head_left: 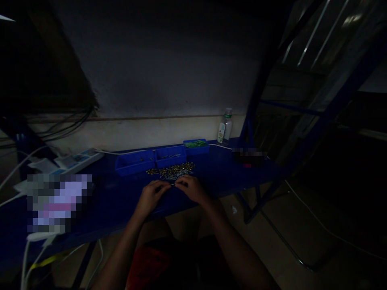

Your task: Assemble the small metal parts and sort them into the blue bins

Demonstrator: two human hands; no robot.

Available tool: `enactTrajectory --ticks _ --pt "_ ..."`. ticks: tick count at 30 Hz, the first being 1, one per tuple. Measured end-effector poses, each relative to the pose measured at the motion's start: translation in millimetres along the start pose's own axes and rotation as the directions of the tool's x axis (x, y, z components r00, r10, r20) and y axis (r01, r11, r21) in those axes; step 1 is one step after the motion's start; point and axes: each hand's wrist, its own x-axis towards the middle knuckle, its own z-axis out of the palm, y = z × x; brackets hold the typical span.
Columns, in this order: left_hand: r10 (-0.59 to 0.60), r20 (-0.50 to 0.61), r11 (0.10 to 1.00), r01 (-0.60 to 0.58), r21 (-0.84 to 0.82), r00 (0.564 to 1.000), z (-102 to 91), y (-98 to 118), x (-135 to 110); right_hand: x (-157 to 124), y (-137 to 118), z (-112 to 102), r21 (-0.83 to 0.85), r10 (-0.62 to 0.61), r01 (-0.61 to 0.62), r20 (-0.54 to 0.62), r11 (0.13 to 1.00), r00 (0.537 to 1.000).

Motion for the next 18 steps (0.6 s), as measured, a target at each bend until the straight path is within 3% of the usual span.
enactTrajectory --ticks 6,18 --pt "0.092 0.159 0.987 -0.111 0.113 0.983 3.0 6.4 0.5 -0.4 -5.3 -3.3 0.067 -0.026 0.023 0.047 0.997 0.999" --pt "0.123 0.192 0.979 -0.15 0.135 0.974 5.0 3.5 2.3 -1.4 -4.8 -0.7 0.069 -0.035 0.029 0.097 0.997 0.995"
